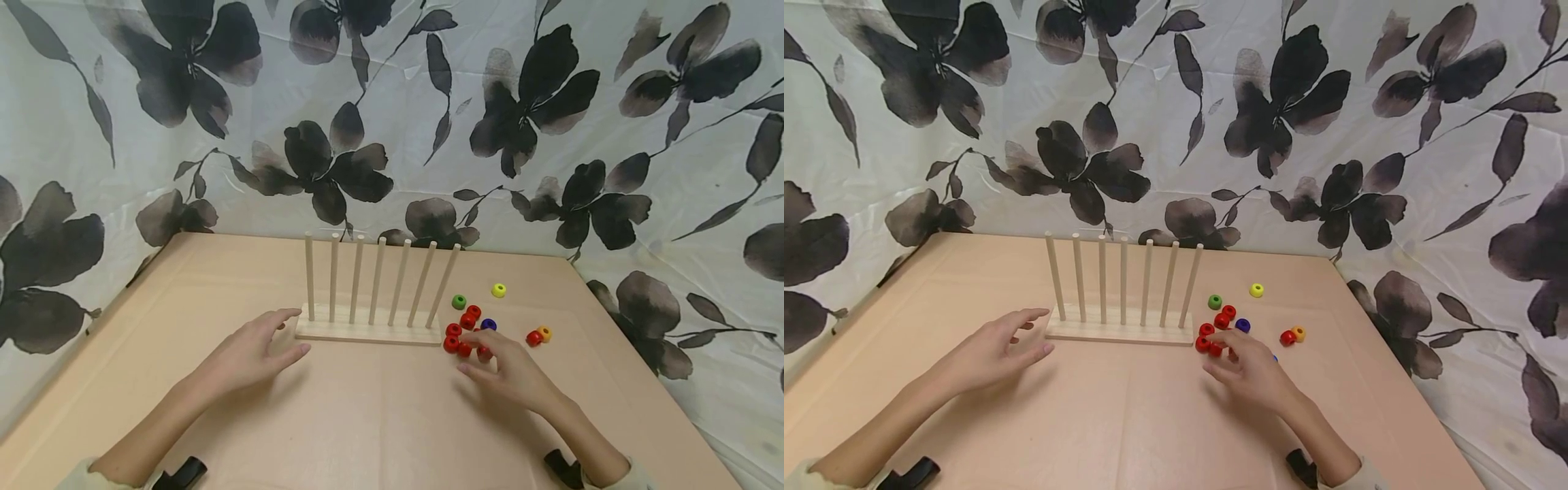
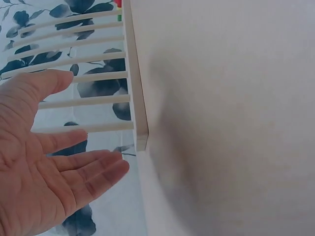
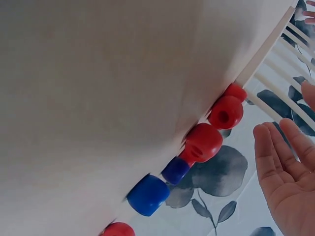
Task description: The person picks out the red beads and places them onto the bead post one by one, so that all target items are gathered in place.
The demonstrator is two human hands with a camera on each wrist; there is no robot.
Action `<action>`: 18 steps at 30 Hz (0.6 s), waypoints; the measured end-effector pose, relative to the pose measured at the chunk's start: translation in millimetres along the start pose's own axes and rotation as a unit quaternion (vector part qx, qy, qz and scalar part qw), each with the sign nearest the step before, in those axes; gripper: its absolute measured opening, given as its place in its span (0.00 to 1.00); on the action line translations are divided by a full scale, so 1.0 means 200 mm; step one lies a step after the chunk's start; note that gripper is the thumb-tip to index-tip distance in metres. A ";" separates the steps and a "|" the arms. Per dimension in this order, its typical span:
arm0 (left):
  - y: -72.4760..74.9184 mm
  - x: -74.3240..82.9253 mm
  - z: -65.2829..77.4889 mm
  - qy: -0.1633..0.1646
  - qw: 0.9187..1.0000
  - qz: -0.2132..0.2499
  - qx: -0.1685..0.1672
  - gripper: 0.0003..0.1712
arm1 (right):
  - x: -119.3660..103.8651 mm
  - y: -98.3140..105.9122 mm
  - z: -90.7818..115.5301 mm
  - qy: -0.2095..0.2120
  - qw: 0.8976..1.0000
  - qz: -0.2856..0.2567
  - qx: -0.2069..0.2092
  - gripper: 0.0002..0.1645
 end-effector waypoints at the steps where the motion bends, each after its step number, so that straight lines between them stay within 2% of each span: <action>1: 0.00 -0.01 0.00 0.003 1.000 0.002 -0.002 0.43 | 0.00 0.00 0.00 0.001 1.000 0.000 0.000 0.25; 7: 0.00 -0.02 -0.04 0.001 1.000 0.003 -0.009 0.43 | 0.03 0.01 -0.02 0.005 1.000 0.010 0.007 0.20; 18: -0.01 -0.10 -0.15 -0.015 0.999 0.000 -0.042 0.43 | 0.10 0.00 -0.08 -0.040 0.999 0.012 -0.013 0.17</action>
Point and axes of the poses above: each hand's wrist, its own z-axis away from the middle knuckle, its own y-axis out of the back of the hand, x = y × z, the point moved 6 cm from there along -z, towards the middle knuckle, and after that the axes turned 11 degrees about -x, right-handed, at the moved point
